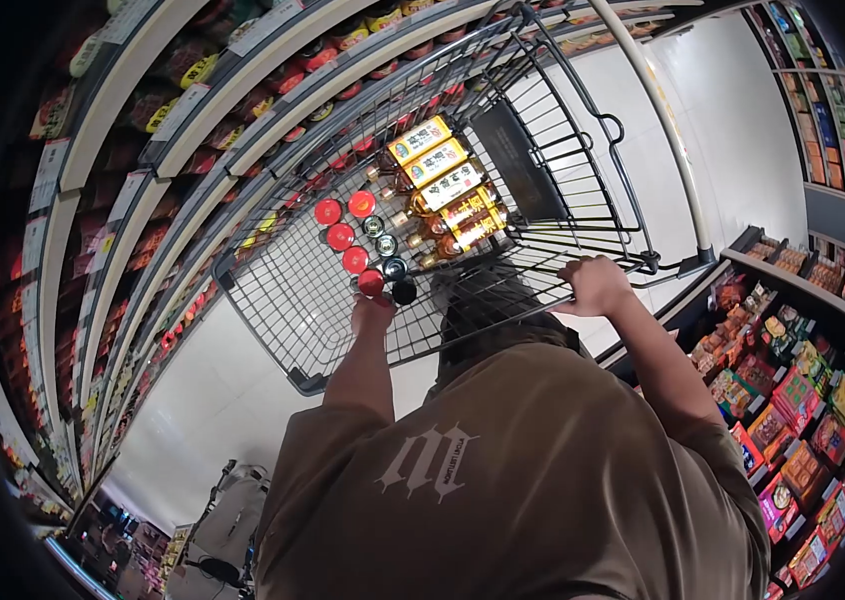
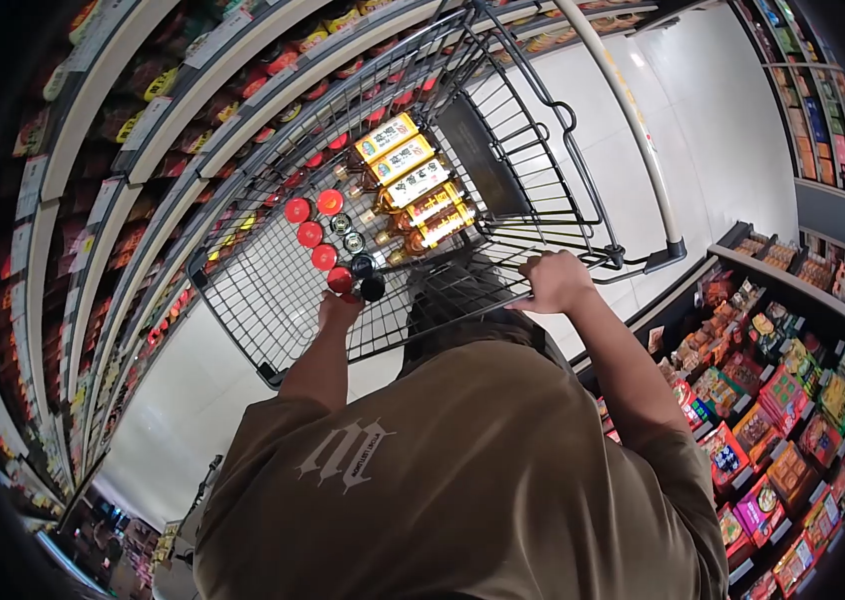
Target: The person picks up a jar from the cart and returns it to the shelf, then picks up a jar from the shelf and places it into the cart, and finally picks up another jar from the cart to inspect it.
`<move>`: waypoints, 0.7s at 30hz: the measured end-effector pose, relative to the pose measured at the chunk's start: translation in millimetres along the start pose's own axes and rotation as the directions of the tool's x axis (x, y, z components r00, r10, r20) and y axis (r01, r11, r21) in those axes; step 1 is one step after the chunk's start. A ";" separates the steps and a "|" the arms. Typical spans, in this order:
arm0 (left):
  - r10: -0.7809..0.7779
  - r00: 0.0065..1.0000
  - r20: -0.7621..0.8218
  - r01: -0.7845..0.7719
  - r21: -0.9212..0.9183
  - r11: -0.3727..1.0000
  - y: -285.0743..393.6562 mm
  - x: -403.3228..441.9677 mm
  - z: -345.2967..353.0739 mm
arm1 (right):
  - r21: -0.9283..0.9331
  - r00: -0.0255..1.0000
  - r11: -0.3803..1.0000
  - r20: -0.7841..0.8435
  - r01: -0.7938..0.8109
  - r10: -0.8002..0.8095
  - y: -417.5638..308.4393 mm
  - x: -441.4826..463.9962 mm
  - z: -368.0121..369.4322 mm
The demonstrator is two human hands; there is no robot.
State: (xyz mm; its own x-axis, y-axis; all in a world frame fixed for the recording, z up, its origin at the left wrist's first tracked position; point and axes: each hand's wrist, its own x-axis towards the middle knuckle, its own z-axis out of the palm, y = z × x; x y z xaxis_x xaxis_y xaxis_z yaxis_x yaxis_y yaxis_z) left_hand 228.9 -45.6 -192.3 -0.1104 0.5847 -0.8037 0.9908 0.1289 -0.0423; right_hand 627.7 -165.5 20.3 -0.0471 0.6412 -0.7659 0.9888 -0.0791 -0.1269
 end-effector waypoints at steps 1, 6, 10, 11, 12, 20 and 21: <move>0.005 1.000 0.006 -0.005 0.005 1.000 1.2 0.6 2.5 | -0.004 0.999 1.000 0.037 -0.014 0.015 -1.2 -0.4 -4.3; -0.013 1.000 0.001 0.013 -0.038 0.999 -0.6 12.2 18.1 | 0.005 0.999 1.000 0.041 0.001 -0.002 0.3 0.8 -3.1; -0.030 0.999 -0.013 0.029 -0.050 0.998 -3.4 17.6 28.5 | 0.037 0.999 0.999 -0.003 0.033 -0.033 3.2 1.4 1.0; -0.026 1.000 -0.013 0.025 -0.051 0.998 -4.2 18.5 30.3 | 0.041 1.000 0.999 0.020 0.021 -0.022 3.0 1.6 -0.1; -0.046 0.999 -0.013 0.044 -0.086 0.995 -4.8 17.2 30.6 | 0.029 0.999 0.999 0.023 0.027 -0.028 1.1 0.6 -4.7; -0.114 0.992 0.049 0.121 -0.180 0.976 0.5 19.9 31.3 | 0.047 0.999 0.998 -0.021 0.035 -0.034 5.2 1.6 1.6; -0.088 0.995 0.051 0.095 -0.168 0.981 -2.6 27.2 36.9 | 0.057 1.000 0.998 0.016 0.022 -0.023 3.8 1.4 -3.4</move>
State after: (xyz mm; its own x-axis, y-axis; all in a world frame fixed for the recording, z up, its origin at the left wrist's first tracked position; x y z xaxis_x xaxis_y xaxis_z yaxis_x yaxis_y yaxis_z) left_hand 226.3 -59.5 -235.9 -0.1929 0.5293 -0.8262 0.9482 0.3170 -0.0183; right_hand 632.0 -162.2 20.8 -0.0723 0.6304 -0.7729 0.9777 -0.1084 -0.1798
